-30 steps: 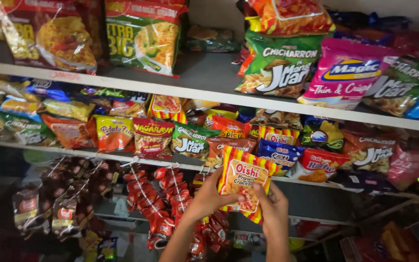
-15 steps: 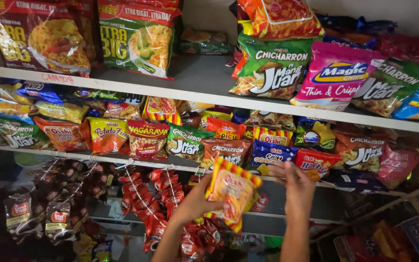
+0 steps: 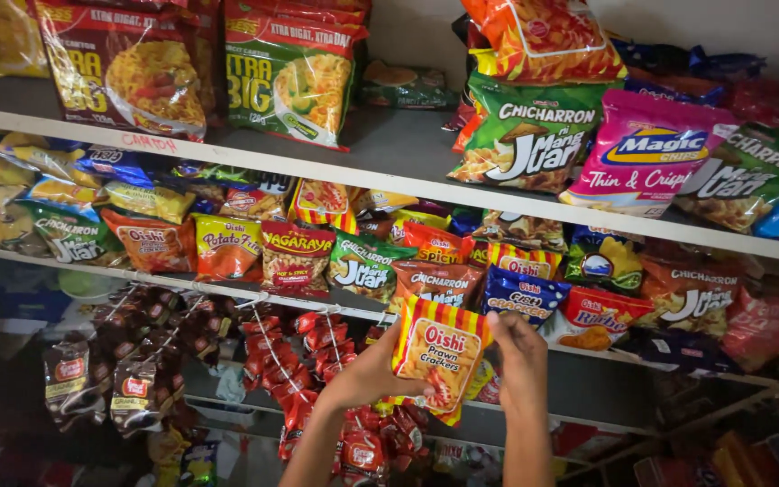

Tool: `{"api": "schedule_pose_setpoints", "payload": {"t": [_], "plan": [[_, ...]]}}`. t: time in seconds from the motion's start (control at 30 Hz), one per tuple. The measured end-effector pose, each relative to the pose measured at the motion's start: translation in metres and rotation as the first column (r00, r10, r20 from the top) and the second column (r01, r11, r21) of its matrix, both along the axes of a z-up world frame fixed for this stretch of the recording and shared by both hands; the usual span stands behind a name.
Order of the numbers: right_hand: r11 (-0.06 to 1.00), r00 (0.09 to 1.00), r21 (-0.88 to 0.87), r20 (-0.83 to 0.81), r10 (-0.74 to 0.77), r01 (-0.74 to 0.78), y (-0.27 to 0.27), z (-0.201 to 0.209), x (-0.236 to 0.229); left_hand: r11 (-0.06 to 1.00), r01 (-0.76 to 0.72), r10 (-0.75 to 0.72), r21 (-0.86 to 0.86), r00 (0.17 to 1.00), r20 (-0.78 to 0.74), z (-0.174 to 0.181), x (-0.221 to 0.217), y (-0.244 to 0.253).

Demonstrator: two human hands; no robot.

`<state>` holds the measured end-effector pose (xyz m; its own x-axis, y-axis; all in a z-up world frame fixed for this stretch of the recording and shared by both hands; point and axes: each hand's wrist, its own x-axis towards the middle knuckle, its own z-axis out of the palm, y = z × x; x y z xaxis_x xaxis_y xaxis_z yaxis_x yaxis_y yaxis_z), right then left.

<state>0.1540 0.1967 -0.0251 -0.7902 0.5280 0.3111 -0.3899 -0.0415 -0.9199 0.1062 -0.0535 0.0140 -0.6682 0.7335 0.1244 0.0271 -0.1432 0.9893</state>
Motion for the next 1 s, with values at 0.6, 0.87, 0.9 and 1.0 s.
{"api": "schedule_pose_setpoints", "payload": {"t": [0.6, 0.87, 0.9, 1.0], "plan": [[0.860, 0.865, 0.148, 0.211, 0.455, -0.488, -0.052, 0.007, 0.028, 0.934, -0.286, 0.313, 0.215, 0.944, -0.103, -0.032, -0.002, 0.008], [0.965, 0.919, -0.046, 0.297, 0.260, -0.258, -0.050, 0.016, 0.038, 0.967, -0.220, 0.227, 0.131, 0.973, -0.041, -0.003, 0.010, -0.006], [0.983, 0.942, -0.034, 0.279, 0.185, -0.182, -0.048, 0.022, 0.041, 0.965, -0.209, 0.209, 0.156, 0.978, 0.020, -0.005, 0.010, -0.005], [0.981, 0.959, 0.050, 0.228, 0.171, -0.187, -0.037, 0.020, 0.042, 0.963, -0.178, 0.179, 0.202, 0.984, 0.018, 0.001, 0.014, -0.001]]}}
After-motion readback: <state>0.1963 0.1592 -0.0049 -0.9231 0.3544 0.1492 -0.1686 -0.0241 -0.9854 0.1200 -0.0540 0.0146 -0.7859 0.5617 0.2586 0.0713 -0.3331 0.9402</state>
